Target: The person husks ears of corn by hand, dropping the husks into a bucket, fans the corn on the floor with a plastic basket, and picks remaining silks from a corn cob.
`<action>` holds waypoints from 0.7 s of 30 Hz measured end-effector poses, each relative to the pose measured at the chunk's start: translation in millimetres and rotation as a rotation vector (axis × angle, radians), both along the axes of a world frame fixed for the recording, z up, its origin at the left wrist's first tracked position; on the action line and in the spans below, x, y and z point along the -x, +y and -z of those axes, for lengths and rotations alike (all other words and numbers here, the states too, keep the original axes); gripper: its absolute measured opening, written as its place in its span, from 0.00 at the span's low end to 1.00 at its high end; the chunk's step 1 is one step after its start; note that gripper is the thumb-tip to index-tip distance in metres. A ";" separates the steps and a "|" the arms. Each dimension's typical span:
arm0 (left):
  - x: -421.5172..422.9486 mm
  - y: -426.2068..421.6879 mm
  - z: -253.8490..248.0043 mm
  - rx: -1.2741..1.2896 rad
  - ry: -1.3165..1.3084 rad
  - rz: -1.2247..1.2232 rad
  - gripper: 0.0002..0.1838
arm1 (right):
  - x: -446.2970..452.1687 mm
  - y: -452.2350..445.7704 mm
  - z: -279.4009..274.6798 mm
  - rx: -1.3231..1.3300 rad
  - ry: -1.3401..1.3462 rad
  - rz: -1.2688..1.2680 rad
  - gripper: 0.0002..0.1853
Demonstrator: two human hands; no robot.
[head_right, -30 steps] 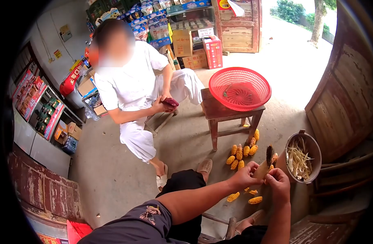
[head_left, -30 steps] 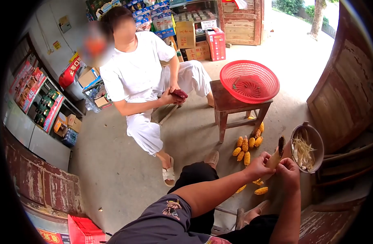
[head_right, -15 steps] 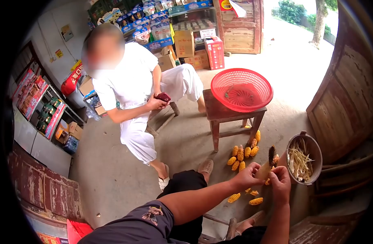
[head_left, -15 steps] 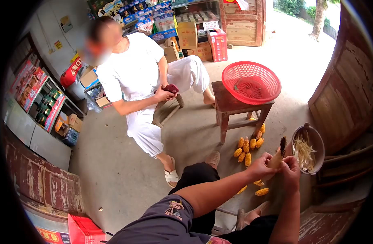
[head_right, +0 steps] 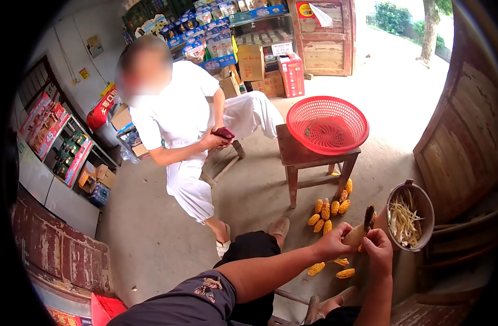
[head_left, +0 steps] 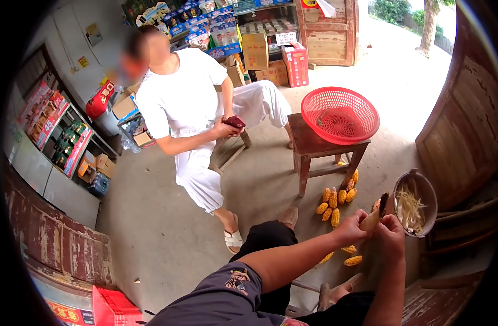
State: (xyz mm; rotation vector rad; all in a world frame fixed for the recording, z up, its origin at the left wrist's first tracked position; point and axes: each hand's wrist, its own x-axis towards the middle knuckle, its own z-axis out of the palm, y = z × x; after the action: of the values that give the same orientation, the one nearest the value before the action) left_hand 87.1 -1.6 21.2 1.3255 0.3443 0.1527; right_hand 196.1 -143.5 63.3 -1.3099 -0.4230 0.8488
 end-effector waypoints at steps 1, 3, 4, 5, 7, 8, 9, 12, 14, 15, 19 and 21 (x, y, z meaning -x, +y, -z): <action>-0.1 0.0 -0.5 0.004 -0.005 0.005 0.27 | -0.4 -0.4 -0.2 -0.002 0.020 -0.007 0.07; 0.5 -0.5 -2.5 0.016 -0.005 0.010 0.27 | -0.3 -0.3 -4.9 -0.002 0.026 -0.021 0.07; 1.2 -0.7 -3.8 0.027 -0.006 0.014 0.27 | -0.2 -0.5 -6.6 -0.003 0.031 -0.036 0.07; 1.7 -0.5 -4.0 0.028 -0.006 0.015 0.27 | -1.5 -1.1 -5.6 -0.002 0.031 -0.035 0.07; 2.7 0.4 -5.3 -0.043 0.001 0.030 0.27 | -6.0 -2.5 -2.1 0.009 0.056 -0.092 0.06; 3.2 0.9 -5.9 -0.043 0.001 0.031 0.27 | -6.3 -2.9 -2.7 0.009 0.055 -0.091 0.06; 4.1 1.8 -9.1 -0.044 0.008 0.043 0.27 | -6.7 -3.1 -3.4 0.008 0.059 -0.108 0.05; 3.5 2.9 -9.0 -0.033 0.009 0.061 0.27 | -4.9 -2.0 -10.4 0.022 0.052 -0.115 0.04; 2.1 2.8 -7.1 -0.022 0.002 0.066 0.26 | -1.9 -0.2 -12.3 0.038 0.041 -0.107 0.04; 0.9 2.4 -7.3 -0.022 -0.010 0.056 0.27 | -1.1 1.0 -11.7 0.003 0.038 -0.066 0.04; -2.1 4.6 -10.0 -0.099 0.021 0.052 0.30 | 1.1 3.9 -7.8 -0.023 -0.030 0.004 0.05; 1.4 4.5 -19.9 -0.198 0.045 0.044 0.30 | -2.3 0.9 1.4 0.012 -0.109 0.003 0.05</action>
State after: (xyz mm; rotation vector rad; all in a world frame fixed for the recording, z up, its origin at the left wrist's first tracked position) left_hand 85.7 2.8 41.1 1.5333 0.3445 0.1225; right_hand 198.4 -142.6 61.9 -1.3712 -0.5020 0.7804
